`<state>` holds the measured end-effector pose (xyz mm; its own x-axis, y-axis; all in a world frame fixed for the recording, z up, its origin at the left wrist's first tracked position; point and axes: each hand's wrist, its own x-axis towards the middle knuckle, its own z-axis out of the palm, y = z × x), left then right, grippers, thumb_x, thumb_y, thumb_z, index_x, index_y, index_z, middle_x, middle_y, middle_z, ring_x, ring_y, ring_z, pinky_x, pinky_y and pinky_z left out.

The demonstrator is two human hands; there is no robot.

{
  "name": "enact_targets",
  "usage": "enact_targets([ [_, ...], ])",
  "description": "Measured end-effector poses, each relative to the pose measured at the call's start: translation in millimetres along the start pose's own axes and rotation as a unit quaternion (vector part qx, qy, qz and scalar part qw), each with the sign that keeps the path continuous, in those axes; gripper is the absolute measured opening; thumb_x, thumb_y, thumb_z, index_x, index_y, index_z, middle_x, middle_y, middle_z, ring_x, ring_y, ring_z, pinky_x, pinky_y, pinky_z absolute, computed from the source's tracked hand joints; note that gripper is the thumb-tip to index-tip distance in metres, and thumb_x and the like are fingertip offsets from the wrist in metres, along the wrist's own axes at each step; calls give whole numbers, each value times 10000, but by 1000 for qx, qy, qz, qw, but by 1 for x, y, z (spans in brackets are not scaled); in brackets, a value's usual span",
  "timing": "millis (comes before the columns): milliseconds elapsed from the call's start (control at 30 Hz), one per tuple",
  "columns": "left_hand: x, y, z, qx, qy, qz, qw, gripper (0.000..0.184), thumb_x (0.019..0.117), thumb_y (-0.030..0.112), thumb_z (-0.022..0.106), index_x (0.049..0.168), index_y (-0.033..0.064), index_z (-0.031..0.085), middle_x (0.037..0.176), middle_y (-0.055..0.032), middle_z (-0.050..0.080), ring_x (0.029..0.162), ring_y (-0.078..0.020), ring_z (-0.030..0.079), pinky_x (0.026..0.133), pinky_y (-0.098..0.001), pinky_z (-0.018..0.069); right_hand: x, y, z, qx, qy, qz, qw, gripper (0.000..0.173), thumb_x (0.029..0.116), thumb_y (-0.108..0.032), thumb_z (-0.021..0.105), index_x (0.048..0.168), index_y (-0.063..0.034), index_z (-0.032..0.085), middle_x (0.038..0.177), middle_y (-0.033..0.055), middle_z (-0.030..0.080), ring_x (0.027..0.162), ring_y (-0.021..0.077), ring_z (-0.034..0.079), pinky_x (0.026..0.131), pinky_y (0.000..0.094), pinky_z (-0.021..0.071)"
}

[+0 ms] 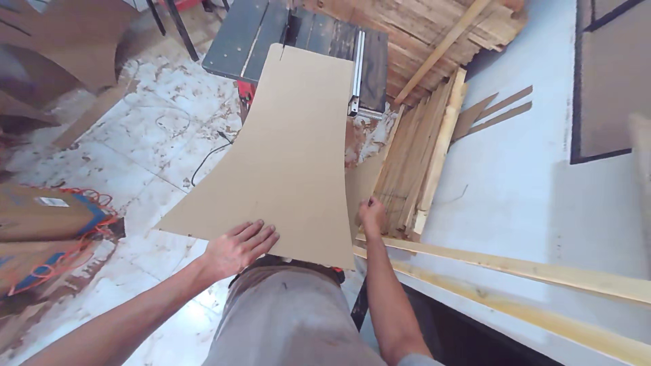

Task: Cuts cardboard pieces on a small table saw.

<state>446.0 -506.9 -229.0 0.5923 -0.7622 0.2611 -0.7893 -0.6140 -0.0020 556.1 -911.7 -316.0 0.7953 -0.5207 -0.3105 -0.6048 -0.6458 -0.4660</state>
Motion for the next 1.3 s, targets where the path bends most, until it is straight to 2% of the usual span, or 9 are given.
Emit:
enact_targets([
  [333,19,-29,16,-12,-17,9,1000,421,973,24,509,1347,142,662,1328,-72,703,1208,-290,685,955,-432,579,4,4,-7,-12,7,25,1000,226,977,-233,618,1123,-98,727,1013,149,740,980,349,703,848,607,530],
  [567,38,-46,30,-11,-27,15,999,441,940,12,555,1349,140,655,1337,-69,697,1208,-286,684,934,-424,584,2,4,-15,-3,18,37,999,255,987,-249,630,1146,-69,716,1040,171,731,998,361,697,868,609,529],
  [667,45,-53,33,-35,-46,10,998,461,920,-13,581,1357,121,649,1349,-95,687,1211,-313,680,934,-457,584,0,8,-16,18,31,35,999,272,989,-232,619,1171,-53,711,1051,181,730,1005,368,695,882,617,531],
  [767,51,-62,36,-41,-56,12,998,459,930,-11,585,1366,122,641,1353,-100,684,1216,-320,676,934,-465,583,0,14,-14,32,43,42,998,263,986,-233,617,1149,-47,706,1028,188,726,968,370,700,851,621,538],
  [867,60,-73,40,-30,-43,19,998,459,917,-16,588,1348,127,653,1335,-87,696,1196,-306,688,916,-450,591,-2,11,-16,18,51,62,997,263,984,-231,629,1161,-55,710,1058,187,727,1001,376,695,874,619,532],
  [967,67,-79,47,-45,-65,16,997,480,909,-30,608,1365,117,643,1349,-106,686,1212,-328,678,924,-475,586,-3,14,-19,5,59,77,995,259,985,-240,625,1159,-70,712,1061,183,726,1022,376,688,884,620,522],
  [1167,83,-93,57,-39,-74,8,996,493,898,-49,606,1356,126,655,1338,-96,694,1210,-315,681,943,-465,581,21,30,-35,-5,51,96,994,302,1005,-273,616,1209,-71,710,1097,205,724,1055,404,681,910,644,505],
  [1300,94,-102,65,-42,-93,-2,995,527,891,-44,624,1387,134,634,1363,-100,678,1238,-324,664,964,-479,570,41,34,-49,-2,65,82,995,283,994,-235,605,1185,-57,713,1057,203,725,1022,400,686,881,640,518],
])
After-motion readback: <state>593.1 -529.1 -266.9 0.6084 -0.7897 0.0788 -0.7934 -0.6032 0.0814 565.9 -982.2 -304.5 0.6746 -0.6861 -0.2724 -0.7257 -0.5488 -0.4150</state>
